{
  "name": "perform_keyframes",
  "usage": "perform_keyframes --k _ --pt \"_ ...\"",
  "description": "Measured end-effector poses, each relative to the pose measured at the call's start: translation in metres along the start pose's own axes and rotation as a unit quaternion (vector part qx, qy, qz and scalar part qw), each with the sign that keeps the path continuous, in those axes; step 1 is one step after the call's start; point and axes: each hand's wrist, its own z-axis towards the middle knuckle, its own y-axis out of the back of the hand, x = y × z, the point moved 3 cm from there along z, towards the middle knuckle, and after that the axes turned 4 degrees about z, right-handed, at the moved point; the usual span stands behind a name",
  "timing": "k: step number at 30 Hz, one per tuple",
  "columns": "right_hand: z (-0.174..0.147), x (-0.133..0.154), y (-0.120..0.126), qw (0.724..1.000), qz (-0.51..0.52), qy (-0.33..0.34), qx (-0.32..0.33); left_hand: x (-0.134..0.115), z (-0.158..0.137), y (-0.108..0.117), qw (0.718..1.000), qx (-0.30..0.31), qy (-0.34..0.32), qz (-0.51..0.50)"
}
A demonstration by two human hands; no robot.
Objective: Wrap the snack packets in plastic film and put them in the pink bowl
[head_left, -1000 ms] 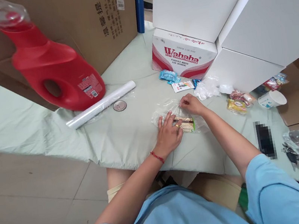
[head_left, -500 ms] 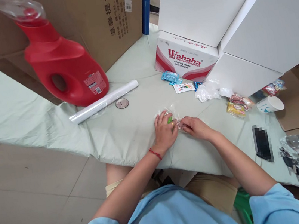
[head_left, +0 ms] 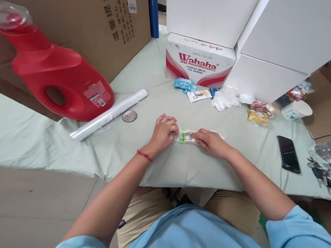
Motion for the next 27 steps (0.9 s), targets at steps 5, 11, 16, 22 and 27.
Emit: perform_keyframes --k 5,11,16,22,27 --pt "-0.008 0.006 -0.002 1.0 0.01 0.016 -0.015 0.021 -0.027 0.005 0.996 0.013 0.088 0.001" --pt "-0.015 0.014 -0.005 0.999 -0.013 0.034 -0.009 0.001 -0.015 -0.009 0.966 -0.048 0.238 0.095" --pt "-0.016 0.012 -0.011 1.0 -0.006 0.025 -0.019 -0.008 -0.018 -0.012 0.974 -0.047 0.218 0.037" --pt "-0.016 0.02 -0.015 0.999 -0.007 0.027 -0.037 -0.057 -0.009 -0.021 0.977 -0.079 0.2 -0.015" --pt "-0.028 0.021 -0.012 0.996 0.058 0.028 -0.055 -0.101 -0.022 -0.057 0.985 -0.089 0.137 0.063"
